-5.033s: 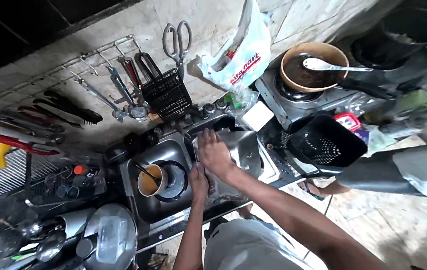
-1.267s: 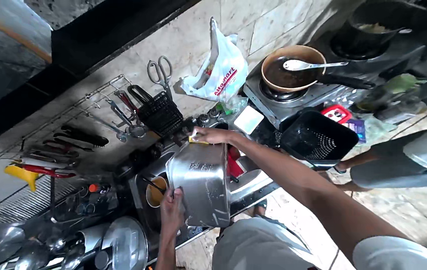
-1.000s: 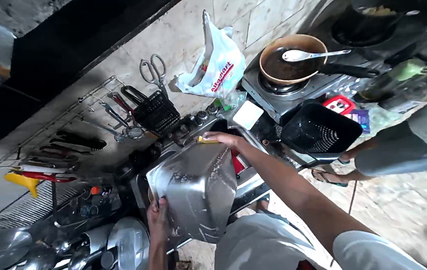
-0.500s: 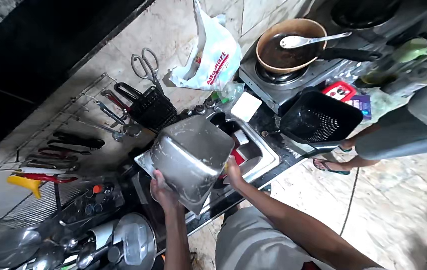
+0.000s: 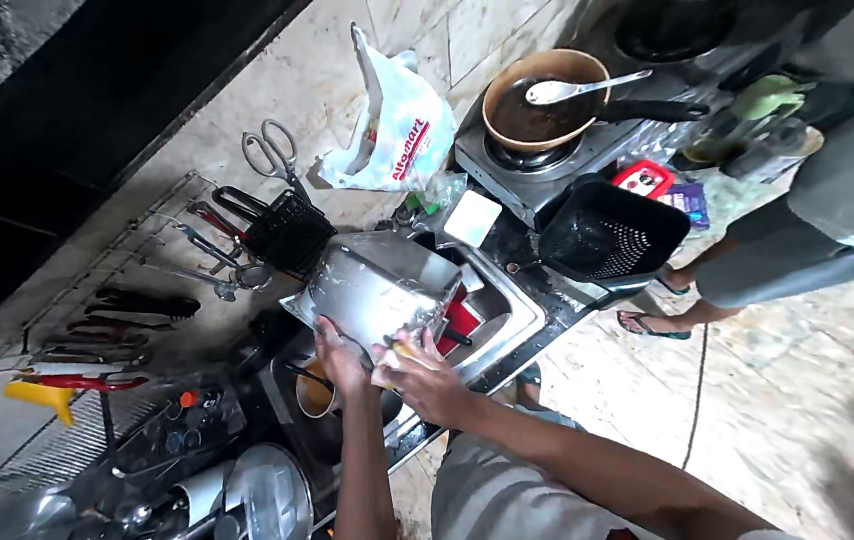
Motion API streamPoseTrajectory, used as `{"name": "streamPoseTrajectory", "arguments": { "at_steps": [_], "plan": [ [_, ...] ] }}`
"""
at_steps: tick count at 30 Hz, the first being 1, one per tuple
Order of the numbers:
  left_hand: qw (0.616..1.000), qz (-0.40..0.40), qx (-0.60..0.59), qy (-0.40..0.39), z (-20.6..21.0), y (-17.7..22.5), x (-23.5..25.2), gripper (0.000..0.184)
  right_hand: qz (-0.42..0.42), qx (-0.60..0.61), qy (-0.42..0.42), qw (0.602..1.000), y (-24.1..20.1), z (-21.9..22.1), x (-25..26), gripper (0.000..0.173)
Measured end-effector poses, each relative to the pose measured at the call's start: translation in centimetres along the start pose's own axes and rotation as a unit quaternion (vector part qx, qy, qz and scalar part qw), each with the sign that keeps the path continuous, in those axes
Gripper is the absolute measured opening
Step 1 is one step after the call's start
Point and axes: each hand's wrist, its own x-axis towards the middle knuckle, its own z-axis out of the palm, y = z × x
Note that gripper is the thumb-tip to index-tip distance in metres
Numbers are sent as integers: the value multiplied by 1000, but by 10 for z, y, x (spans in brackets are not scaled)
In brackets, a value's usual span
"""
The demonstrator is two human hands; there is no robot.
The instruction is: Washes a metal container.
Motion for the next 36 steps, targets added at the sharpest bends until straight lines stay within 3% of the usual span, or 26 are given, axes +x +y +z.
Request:
{"name": "streamPoseTrajectory", "arguments": {
  "at_steps": [3,6,10,12,14,17,20,22,26,28,30,32,34,36],
  "plan": [
    [999,-16,-12,-42,-2,-7,-9,46,-31,-128,-71,989,1,-14,38,27],
    [997,31,-10,-67,-8,-15,-15,37,53,-156,-94,982,16,-26,82,31],
    [998,57,2,-42,-23,-12,-19,32,234,15,-80,969,56,-42,101,43],
    [997,66,9,-27,-34,-2,-16,32,332,112,-76,934,72,-42,80,49],
    [995,85,29,-37,-43,5,-12,33,356,174,-49,917,66,-37,47,50],
    [993,82,73,-54,-50,5,-8,32,272,188,-19,944,34,-34,17,54],
    [983,78,131,-101,-57,1,-15,34,116,54,-45,991,19,-33,40,46],
    [969,113,163,-146,-58,-5,-26,35,42,-56,-104,992,13,-30,73,41],
    [955,145,166,-200,-53,-17,-37,77,56,-128,-125,982,-8,2,110,44],
    [967,118,141,-179,-50,-19,-36,83,57,-110,-136,983,-14,12,103,47],
    [980,70,110,-149,-53,-20,-34,82,34,-104,-179,978,-23,12,82,44],
    [980,60,88,-166,-62,-21,-34,79,-4,-89,-247,965,-26,1,62,36],
    [971,84,104,-198,-67,-26,-35,70,-16,-106,-247,963,-20,-5,59,31],
    [962,76,124,-229,-69,-31,-36,53,32,-131,-213,968,-5,-3,75,31]
  ]
}}
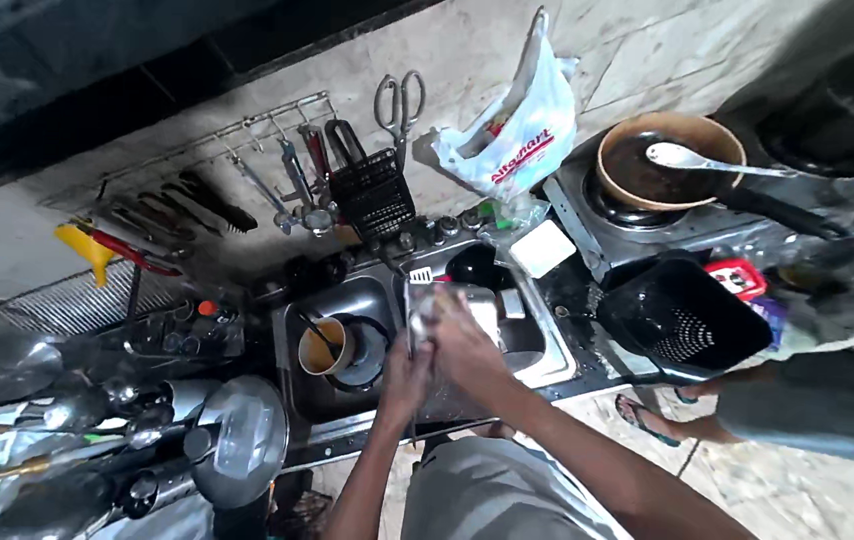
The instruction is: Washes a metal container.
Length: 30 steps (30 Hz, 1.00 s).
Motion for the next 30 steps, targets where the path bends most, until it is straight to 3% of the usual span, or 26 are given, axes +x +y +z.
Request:
{"name": "streamPoseTrajectory", "arguments": {
  "at_steps": [2,4,7,10,12,14,16,18,22,25,28,30],
  "plan": [
    [998,-36,24,-43,-3,1,-6,45,74,17,-46,996,20,-11,26,38],
    [993,-39,80,-77,-8,5,-18,43,118,84,-148,978,44,-25,48,39],
    [980,57,158,-109,-16,8,-48,38,176,205,-268,925,84,-25,59,39],
    [956,180,195,-123,-20,0,-70,31,261,265,-222,901,111,5,50,42],
    [940,208,229,-145,-26,-2,-77,29,318,312,-174,878,112,22,47,42],
    [918,216,283,-173,-34,-3,-82,25,366,368,-158,840,104,29,45,59],
    [894,217,340,-196,-42,-5,-87,15,369,391,-195,820,93,34,44,66],
    [866,212,407,-200,-46,-14,-90,15,353,335,-273,830,73,33,43,59],
    [817,202,510,-177,-54,-44,-93,10,314,116,-374,865,39,56,32,46],
    [821,182,522,-139,-70,-61,-98,14,299,83,-374,874,40,84,20,42],
    [871,52,488,11,-103,-66,-103,69,291,91,-348,887,45,103,8,43],
    [921,-64,351,157,-126,-85,-99,81,278,87,-332,897,52,116,-2,45]
  ]
}}
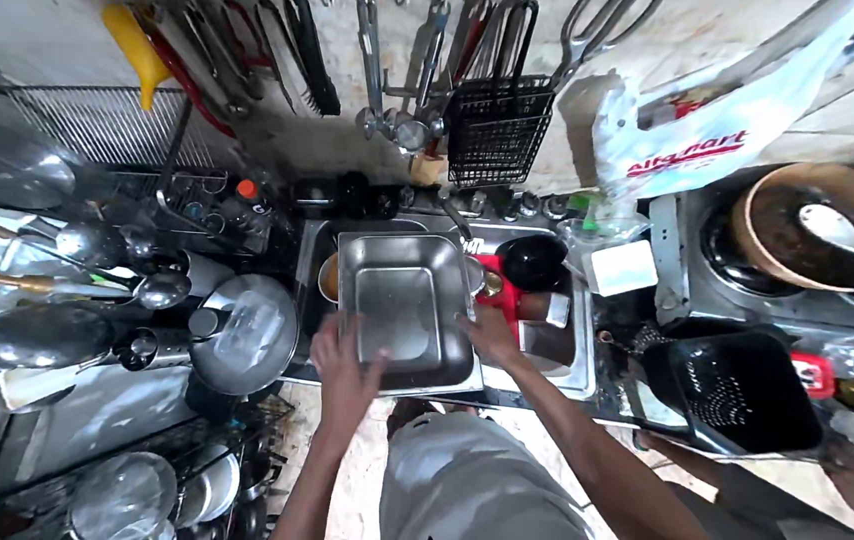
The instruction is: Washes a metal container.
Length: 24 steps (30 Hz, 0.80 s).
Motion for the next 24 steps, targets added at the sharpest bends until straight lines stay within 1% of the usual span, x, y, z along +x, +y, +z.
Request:
{"name": "streamPoseTrajectory", "arguments": {
  "at_steps": [1,2,3,4,5,6,8,9,11,12,13,14,15,16,17,18,19,20,21,22,23,24],
  "plan": [
    [992,-86,-92,16,3,-15,6,90,-8,7,3,1000,4,7,3,44],
    [968,-161,-194,12,8,-29,11,98,-19,22,6,1000,7,13,5,43],
    [937,-212,-279,-4,11,-39,16,99,-31,42,6,999,9,18,9,43],
    [907,-244,-341,-25,14,-45,20,95,-39,62,4,997,11,23,12,43],
    [890,-257,-375,-44,16,-51,23,91,-43,75,1,996,15,28,17,44],
    [886,-251,-386,-57,18,-56,25,88,-45,88,-6,995,18,31,21,45],
    [899,-205,-385,-48,22,-65,27,85,-48,99,-24,994,25,36,28,48],
    [902,-188,-387,-38,22,-64,28,86,-45,85,-29,995,24,35,30,53],
    [904,-175,-388,-26,19,-53,25,86,-23,2,-11,1000,10,24,27,65],
    [907,-171,-385,-18,17,-47,21,85,-5,-47,19,999,-1,19,23,67],
    [910,-165,-380,-11,15,-40,19,85,2,-90,69,994,-12,17,22,65],
    [915,-157,-372,-9,13,-34,16,85,-11,-127,126,984,-22,18,21,61],
    [921,-146,-361,-8,11,-27,15,86,-46,-157,168,972,-31,19,23,55],
    [929,-129,-347,-12,9,-22,14,86,-98,-185,183,961,-39,19,26,49],
    [937,-110,-331,-15,7,-17,13,86,-171,-205,182,946,-45,20,33,41],
    [945,-91,-314,-20,5,-12,12,85,-256,-226,174,924,-46,22,43,34],
    [951,-70,-300,-23,3,-9,10,85,-326,-254,153,897,-44,24,56,35],
    [957,-45,-286,-24,3,-7,8,83,-373,-277,130,876,-40,27,69,39],
    [963,-16,-269,-28,3,-6,5,81,-390,-288,110,868,-33,32,80,38],
    [968,14,-250,-27,3,-7,3,79,-378,-296,87,873,-27,38,83,36],
    [972,37,-231,-24,5,-7,1,78,-351,-301,59,885,-24,44,78,36],
    [975,46,-217,-17,7,-7,0,78,-318,-296,14,900,-23,52,66,35]
  ]
}}
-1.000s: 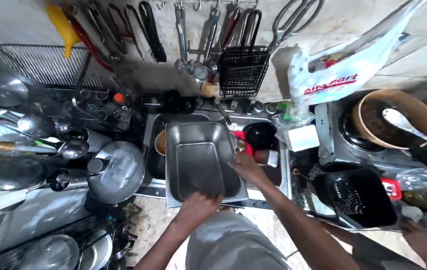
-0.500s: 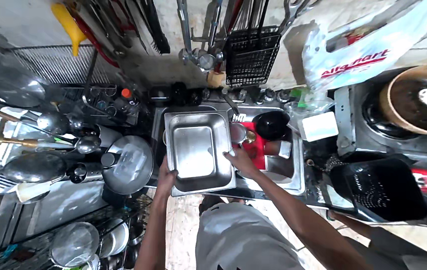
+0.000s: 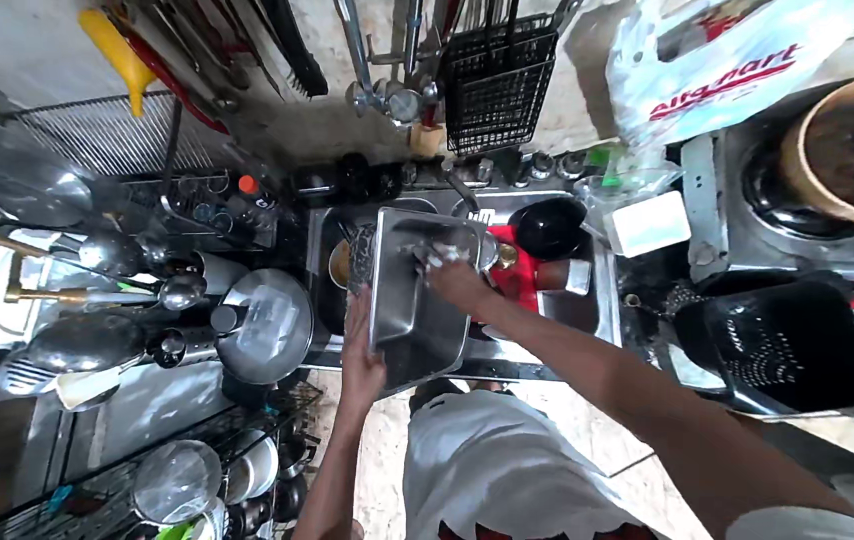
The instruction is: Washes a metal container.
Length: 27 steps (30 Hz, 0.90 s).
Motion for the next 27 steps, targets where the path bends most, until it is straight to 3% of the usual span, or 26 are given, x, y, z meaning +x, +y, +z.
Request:
{"name": "streamPoseTrajectory", "arguments": {
  "at_steps": [4,7,9,12,13,16,17,22,25,27],
  "plan": [
    [997,-11,-7,74,4,-1,-1,73,-13,146,-159,976,-49,24,-49,46],
    [996,-6,-13,91,5,-6,0,65,28,328,-168,929,-68,13,-64,51],
    [995,-16,-28,91,10,-9,0,54,12,430,-158,889,-90,-1,-72,44],
    [994,-41,-70,68,23,-11,-1,54,29,540,-161,826,-134,-13,-73,43],
    [993,-55,-84,66,27,-10,-2,55,73,594,-142,789,-144,-10,-68,44],
    [988,-74,-122,55,31,-2,-2,57,204,761,-68,613,-160,-17,-48,35],
    [989,-70,-123,52,30,-1,-3,56,233,786,-43,571,-161,-23,-39,32],
    [994,-77,-71,31,30,-5,-14,61,294,854,69,424,-139,-61,22,28],
    [997,-69,-12,14,36,-11,-28,73,408,858,184,253,-118,-96,49,23],
    [999,-39,12,11,37,-10,-30,82,434,858,225,161,-100,-109,51,34]
  ]
}}
